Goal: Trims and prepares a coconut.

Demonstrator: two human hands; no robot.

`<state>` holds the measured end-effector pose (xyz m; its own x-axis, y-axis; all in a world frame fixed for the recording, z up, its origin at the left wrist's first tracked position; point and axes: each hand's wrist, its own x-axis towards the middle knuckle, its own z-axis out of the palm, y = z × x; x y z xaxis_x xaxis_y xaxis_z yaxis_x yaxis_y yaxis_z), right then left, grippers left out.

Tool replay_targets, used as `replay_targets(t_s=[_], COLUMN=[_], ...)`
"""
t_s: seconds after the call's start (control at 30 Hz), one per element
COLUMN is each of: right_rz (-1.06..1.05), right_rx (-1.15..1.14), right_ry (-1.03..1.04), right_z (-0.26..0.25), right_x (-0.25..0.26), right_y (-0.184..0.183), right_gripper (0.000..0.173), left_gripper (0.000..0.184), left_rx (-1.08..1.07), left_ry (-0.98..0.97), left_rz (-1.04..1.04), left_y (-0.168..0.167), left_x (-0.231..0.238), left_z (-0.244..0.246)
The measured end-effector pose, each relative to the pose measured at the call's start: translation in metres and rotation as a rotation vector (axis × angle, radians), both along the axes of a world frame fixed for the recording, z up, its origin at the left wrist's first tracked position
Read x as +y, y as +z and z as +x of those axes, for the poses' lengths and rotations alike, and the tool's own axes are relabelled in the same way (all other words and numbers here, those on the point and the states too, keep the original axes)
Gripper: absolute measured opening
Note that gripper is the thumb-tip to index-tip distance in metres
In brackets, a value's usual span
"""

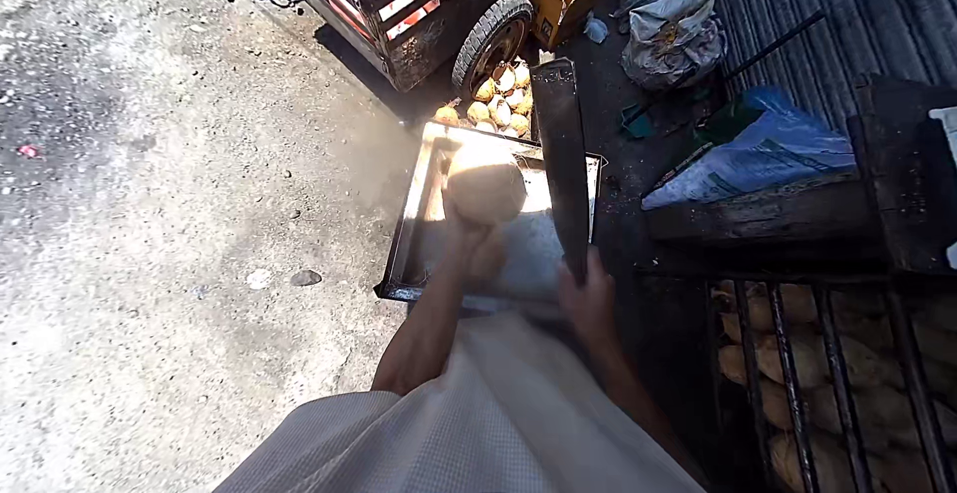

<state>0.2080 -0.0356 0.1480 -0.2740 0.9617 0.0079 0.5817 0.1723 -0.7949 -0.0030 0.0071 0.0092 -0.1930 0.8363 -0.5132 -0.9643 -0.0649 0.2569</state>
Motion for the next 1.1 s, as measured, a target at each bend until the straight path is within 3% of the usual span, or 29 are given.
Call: replay_targets(t_s=[0.1,0.23,0.33,0.43,0.5,0.57,0.63,0.77,0.97,1.03,1.1], right_rz=[0.086,0.247,0.367,0.384,0.332,0.128,-0.086,0.006,0.341,0.408,0.316], right_rx=[0.287,0.516,0.608,0.552,0.307,-0.078,-0.251,-0.067,0.591,0.603,0.335], right_ry=[-0.027,0.05,0.092,0.078,0.062,0.117,0.153,0.047,0.068,0.052,0.021], right_z=[-0.003,-0.004,-0.011,-0.023,-0.024,-0.016,-0.005,0.001,-0.004,-0.01,-0.007], right_x=[0.01,0.017,0.022,0.02,0.015,0.008,0.003,0.006,0.028,0.029,0.018], right_y=[0.027,0.068,0.088,0.068,0.024,-0.019,-0.034,-0.004,0.07,0.059,0.012], right_gripper=[0.05,0.042,0.028,0.031,0.047,0.048,0.046,0.041,0.027,0.027,0.041], left_gripper=[0.076,0.064,0.071,0.078,0.078,0.075,0.078,0.078,0.087,0.081,0.078], left_rx=[0.073,0.167,0.044,0.022,0.056,0.104,0.147,0.118,0.103,0.096,0.122], left_ry=[0.053,0.163,0.14,0.108,0.106,0.109,0.05,0.074,0.014,0.057,0.093], left_rz=[0.073,0.286,0.183,0.065,0.112,0.087,0.026,-0.047,-0.017,-0.033,-0.038], left_y=[0.03,0.017,-0.005,0.002,0.0,-0.004,-0.026,-0.047,-0.046,-0.044,-0.041], left_x=[0.022,0.04,0.026,0.018,0.017,0.014,0.004,-0.006,0.006,0.011,0.013], left_z=[-0.02,-0.029,-0.021,-0.009,-0.005,0.0,0.003,0.004,0.003,0.005,0.009])
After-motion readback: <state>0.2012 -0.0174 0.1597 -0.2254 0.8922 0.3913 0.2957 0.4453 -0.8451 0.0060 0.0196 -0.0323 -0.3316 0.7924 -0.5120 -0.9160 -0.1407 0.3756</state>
